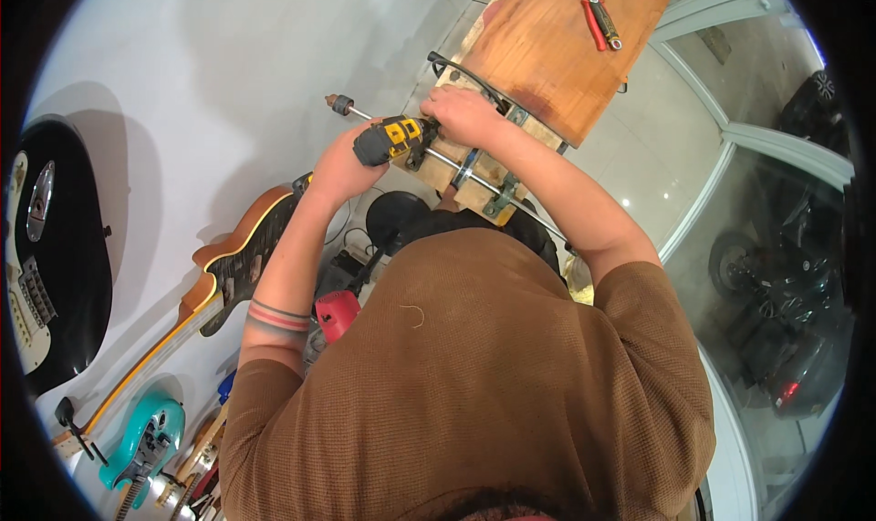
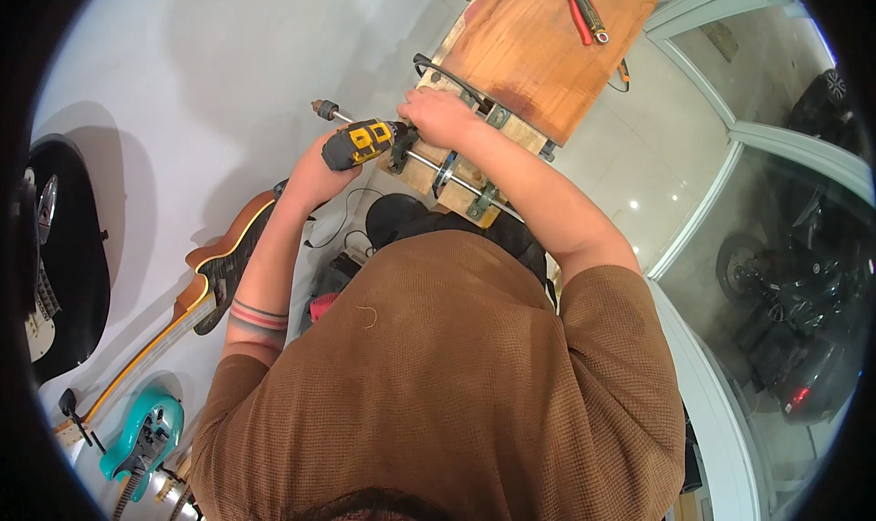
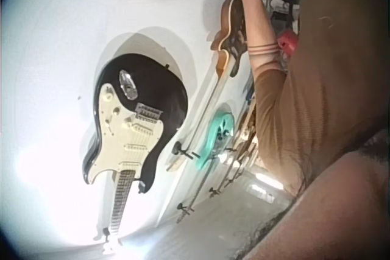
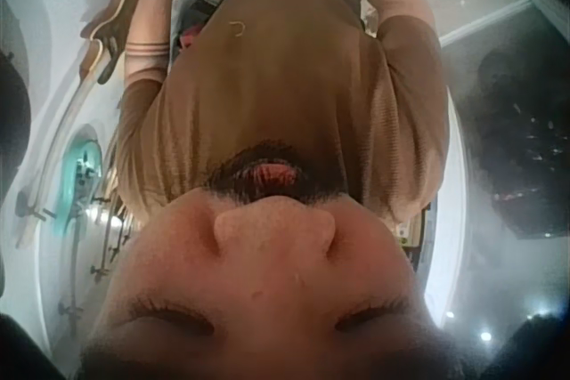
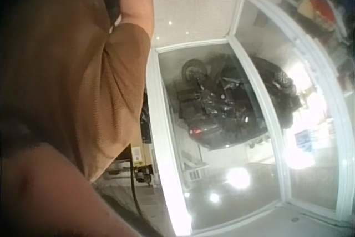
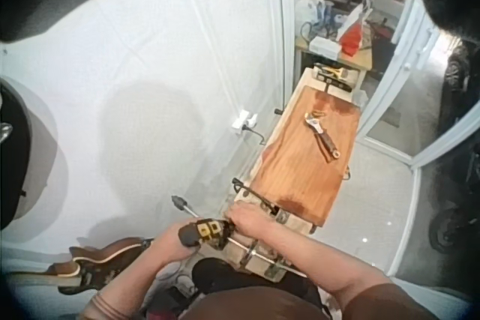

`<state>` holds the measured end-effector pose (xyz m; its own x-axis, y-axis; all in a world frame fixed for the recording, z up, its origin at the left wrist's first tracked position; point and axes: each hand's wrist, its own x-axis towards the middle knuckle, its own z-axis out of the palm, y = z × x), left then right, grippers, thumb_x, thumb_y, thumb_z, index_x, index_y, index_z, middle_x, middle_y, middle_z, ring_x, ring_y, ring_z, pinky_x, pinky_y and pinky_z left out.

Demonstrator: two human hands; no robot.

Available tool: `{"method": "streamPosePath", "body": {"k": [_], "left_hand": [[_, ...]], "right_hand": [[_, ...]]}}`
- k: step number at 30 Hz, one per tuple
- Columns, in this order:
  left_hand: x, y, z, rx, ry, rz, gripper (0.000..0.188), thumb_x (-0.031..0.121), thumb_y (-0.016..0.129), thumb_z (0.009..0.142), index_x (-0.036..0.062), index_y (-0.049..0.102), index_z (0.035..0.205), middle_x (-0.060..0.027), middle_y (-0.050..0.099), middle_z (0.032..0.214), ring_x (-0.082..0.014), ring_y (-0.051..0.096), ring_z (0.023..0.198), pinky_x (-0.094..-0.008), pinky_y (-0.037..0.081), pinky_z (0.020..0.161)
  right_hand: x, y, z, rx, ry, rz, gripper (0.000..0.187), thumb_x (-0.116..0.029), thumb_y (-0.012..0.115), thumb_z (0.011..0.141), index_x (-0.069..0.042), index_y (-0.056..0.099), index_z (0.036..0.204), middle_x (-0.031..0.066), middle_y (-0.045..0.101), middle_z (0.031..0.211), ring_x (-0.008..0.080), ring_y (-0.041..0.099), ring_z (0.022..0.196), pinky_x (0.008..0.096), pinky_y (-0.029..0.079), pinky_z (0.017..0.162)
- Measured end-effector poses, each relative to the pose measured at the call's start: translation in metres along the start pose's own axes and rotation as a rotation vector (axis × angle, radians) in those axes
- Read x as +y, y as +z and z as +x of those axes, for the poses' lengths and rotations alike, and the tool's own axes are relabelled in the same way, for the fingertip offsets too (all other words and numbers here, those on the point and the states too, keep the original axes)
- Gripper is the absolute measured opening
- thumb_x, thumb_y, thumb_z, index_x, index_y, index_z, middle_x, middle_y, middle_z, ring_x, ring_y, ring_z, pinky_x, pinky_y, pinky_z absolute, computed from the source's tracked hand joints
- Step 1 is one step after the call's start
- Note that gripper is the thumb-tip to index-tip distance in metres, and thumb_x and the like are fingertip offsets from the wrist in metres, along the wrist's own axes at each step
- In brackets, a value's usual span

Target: The person unfastens and removes screws from bearing blocks mounted on a wooden board using a power drill, then detaches and rearranges the metal shaft and components by hand.

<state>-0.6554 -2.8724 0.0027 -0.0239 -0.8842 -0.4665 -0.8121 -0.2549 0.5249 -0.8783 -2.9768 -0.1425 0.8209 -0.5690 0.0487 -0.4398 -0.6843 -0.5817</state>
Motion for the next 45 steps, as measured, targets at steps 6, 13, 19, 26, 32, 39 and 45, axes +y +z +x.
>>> {"method": "streamPosePath", "body": {"k": [6, 13, 19, 26, 32, 39, 45], "left_hand": [[-0.013, 0.006, -0.002, 0.01, -0.073, -0.111, 0.056, 0.012, 0.077, 0.083, 0.0122, 0.07, 0.138, -0.0183, 0.079, 0.119, -0.0406, 0.074, 0.112, -0.0456, 0.059, 0.098], [-0.009, 0.008, -0.009, 0.031, -0.12, -0.102, 0.052, 0.012, 0.077, 0.083, 0.0095, 0.071, 0.134, -0.0188, 0.079, 0.117, -0.0413, 0.074, 0.11, -0.0452, 0.059, 0.097], [-0.008, 0.013, -0.019, 0.09, -0.097, -0.185, 0.051, 0.013, 0.078, 0.084, 0.0091, 0.071, 0.135, -0.019, 0.079, 0.118, -0.0416, 0.074, 0.111, -0.0449, 0.059, 0.097], [-0.017, 0.019, -0.059, 0.162, -0.044, -0.331, 0.057, 0.005, 0.079, 0.084, 0.0091, 0.07, 0.141, -0.0166, 0.08, 0.122, -0.0335, 0.077, 0.113, -0.039, 0.058, 0.101], [-0.029, 0.03, -0.102, 0.169, -0.309, -0.425, 0.059, 0.0, 0.082, 0.085, 0.0035, 0.069, 0.142, -0.0111, 0.08, 0.122, -0.0229, 0.076, 0.113, -0.0352, 0.056, 0.103], [-0.042, 0.056, -0.105, 0.174, -0.194, -0.343, 0.062, 0.002, 0.078, 0.086, 0.0147, 0.069, 0.146, -0.0134, 0.079, 0.128, -0.0331, 0.076, 0.12, -0.0371, 0.057, 0.103], [-0.042, 0.065, -0.107, 0.181, -0.199, -0.348, 0.065, 0.002, 0.079, 0.085, 0.0173, 0.069, 0.147, -0.0131, 0.079, 0.129, -0.0359, 0.075, 0.121, -0.0388, 0.057, 0.102]], "right_hand": [[0.006, 0.007, 0.01, -0.056, -0.063, -0.029, 0.029, -0.003, 0.073, 0.086, -0.011, 0.069, 0.113, 0.0114, 0.069, 0.11, 0.0337, 0.07, 0.114, 0.0483, 0.059, 0.095], [0.008, 0.003, 0.019, -0.159, -0.071, -0.069, 0.027, -0.006, 0.076, 0.086, -0.009, 0.07, 0.112, 0.0118, 0.073, 0.106, 0.0344, 0.072, 0.112, 0.0486, 0.06, 0.094], [0.008, 0.003, 0.023, -0.176, -0.134, -0.092, 0.022, -0.009, 0.076, 0.086, -0.01, 0.072, 0.108, 0.0118, 0.076, 0.106, 0.0339, 0.073, 0.111, 0.0481, 0.06, 0.093], [0.009, 0.01, 0.027, -0.171, -0.229, -0.178, 0.013, -0.01, 0.072, 0.087, -0.009, 0.074, 0.1, 0.0104, 0.077, 0.103, 0.0323, 0.072, 0.109, 0.0462, 0.06, 0.093], [0.023, 0.019, 0.019, -0.125, -0.306, -0.136, 0.013, -0.006, 0.068, 0.087, -0.009, 0.073, 0.099, 0.0087, 0.074, 0.102, 0.0317, 0.071, 0.109, 0.0452, 0.06, 0.094], [0.019, 0.012, 0.016, -0.128, -0.303, -0.059, 0.017, -0.003, 0.069, 0.085, -0.01, 0.074, 0.1, 0.0082, 0.071, 0.102, 0.0324, 0.07, 0.11, 0.0451, 0.059, 0.096], [0.011, 0.015, 0.016, -0.141, -0.233, -0.068, 0.017, -0.01, 0.073, 0.082, -0.008, 0.073, 0.099, 0.0097, 0.07, 0.101, 0.0326, 0.07, 0.108, 0.0457, 0.058, 0.094]]}}
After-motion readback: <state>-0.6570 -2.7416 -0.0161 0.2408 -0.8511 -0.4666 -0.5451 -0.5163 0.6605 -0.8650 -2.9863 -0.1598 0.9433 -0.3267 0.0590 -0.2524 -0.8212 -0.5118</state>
